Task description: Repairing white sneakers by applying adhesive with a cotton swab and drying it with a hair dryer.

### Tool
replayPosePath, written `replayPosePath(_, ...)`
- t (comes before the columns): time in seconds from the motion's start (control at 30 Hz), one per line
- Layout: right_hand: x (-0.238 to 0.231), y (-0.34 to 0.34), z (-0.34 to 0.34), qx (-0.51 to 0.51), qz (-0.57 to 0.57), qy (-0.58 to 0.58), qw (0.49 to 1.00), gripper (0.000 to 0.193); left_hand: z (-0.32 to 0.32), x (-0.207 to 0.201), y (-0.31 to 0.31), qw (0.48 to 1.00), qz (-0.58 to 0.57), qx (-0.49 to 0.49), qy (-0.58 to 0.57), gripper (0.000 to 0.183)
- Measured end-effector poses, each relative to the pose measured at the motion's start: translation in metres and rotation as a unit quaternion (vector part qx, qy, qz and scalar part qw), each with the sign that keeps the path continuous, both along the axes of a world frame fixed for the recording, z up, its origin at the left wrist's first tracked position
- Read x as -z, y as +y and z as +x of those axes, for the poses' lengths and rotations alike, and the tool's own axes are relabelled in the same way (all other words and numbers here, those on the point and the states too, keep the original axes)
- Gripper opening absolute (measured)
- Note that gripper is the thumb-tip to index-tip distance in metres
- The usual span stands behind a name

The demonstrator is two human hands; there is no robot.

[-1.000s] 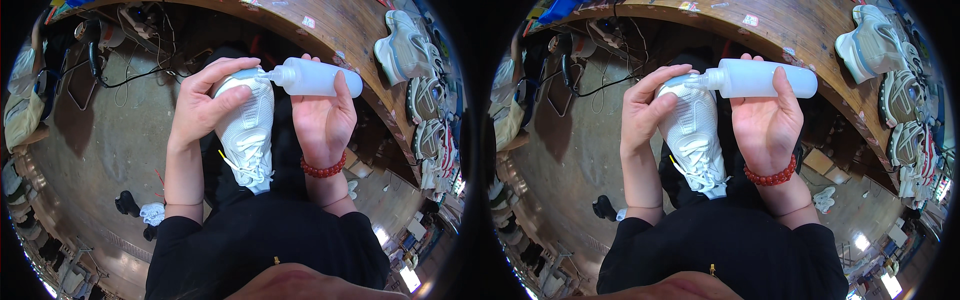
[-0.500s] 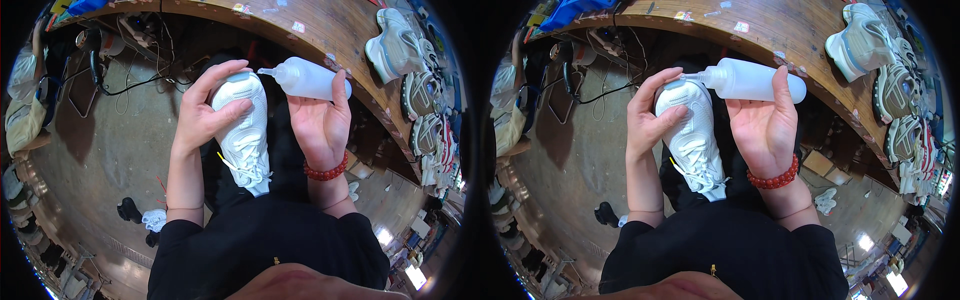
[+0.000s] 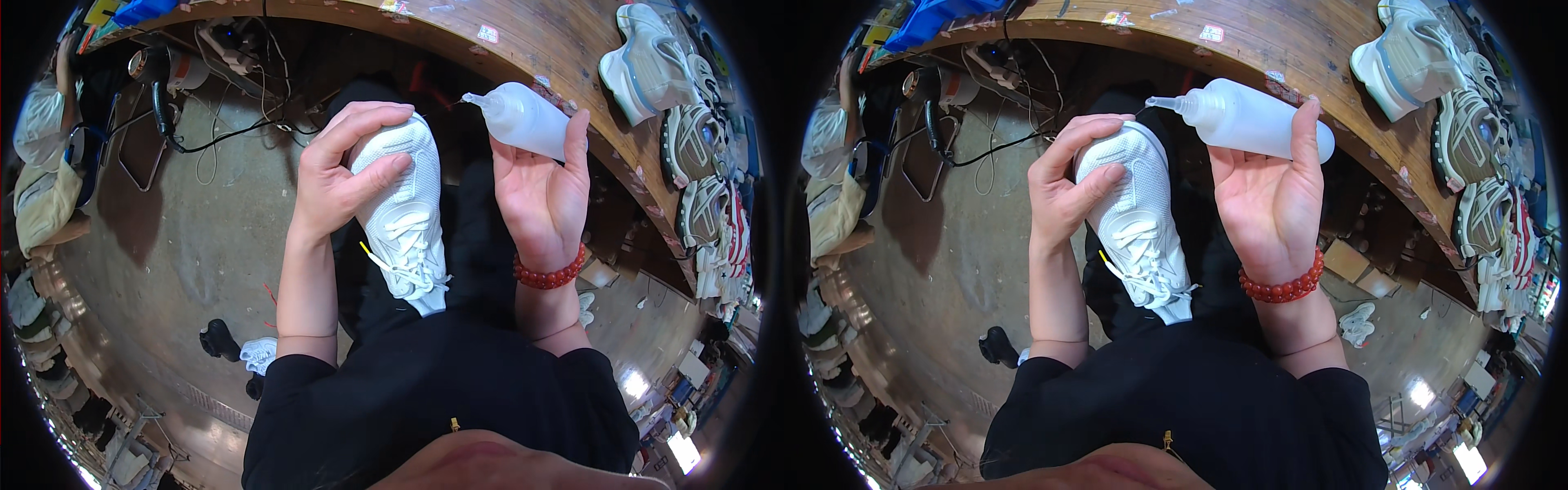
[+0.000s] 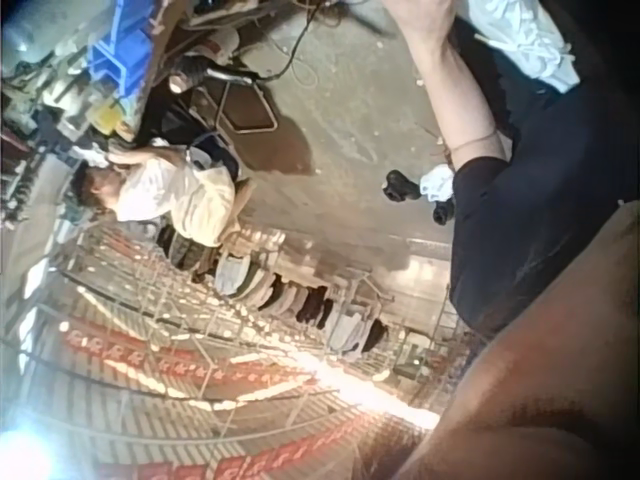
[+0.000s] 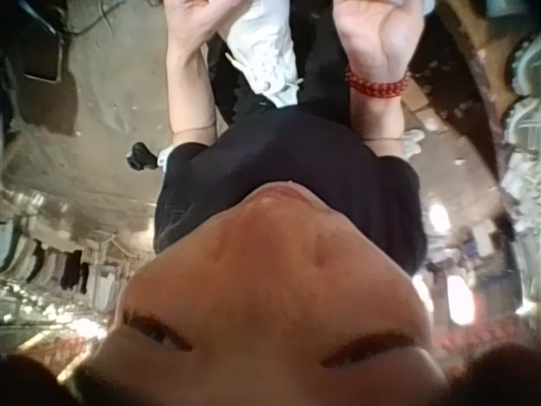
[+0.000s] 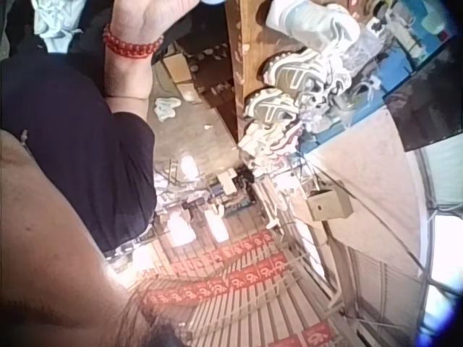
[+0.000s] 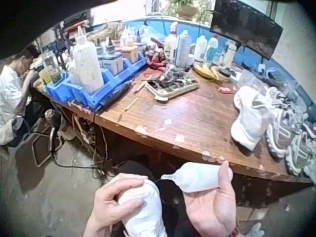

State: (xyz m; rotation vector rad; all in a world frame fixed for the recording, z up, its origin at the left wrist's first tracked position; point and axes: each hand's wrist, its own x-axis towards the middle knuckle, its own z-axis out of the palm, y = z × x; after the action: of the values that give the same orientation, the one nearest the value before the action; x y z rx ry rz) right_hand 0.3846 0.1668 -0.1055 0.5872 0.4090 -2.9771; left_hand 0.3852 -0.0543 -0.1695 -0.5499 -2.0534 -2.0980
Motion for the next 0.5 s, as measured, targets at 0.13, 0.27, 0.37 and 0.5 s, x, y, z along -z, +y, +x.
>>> replayPosePath(0.13,0.0016,0.0033,-0.0004,0.007,0.002,-0.001,1.000,0.051,-0.0010,0.0037,-0.0016,0.999,-0.027,-0.020,0.022,0.039)
replayPosePath(0.27,0.0021,0.0042,0.0005,0.009,0.020,-0.008,1.000,0.053,-0.0021,0.0077,0.0009,0.998,-0.032,-0.032,0.036,0.037)
replayPosePath(0.37,0.0039,0.0055,0.0019,0.006,0.007,-0.018,1.000,0.056,-0.0034,0.0081,0.0028,0.998,-0.038,-0.033,0.044,0.037)
replayPosePath(0.5,0.0013,0.0035,0.0039,0.017,0.026,-0.039,0.999,0.061,-0.0047,0.0069,0.0038,0.996,-0.058,-0.033,0.054,0.035)
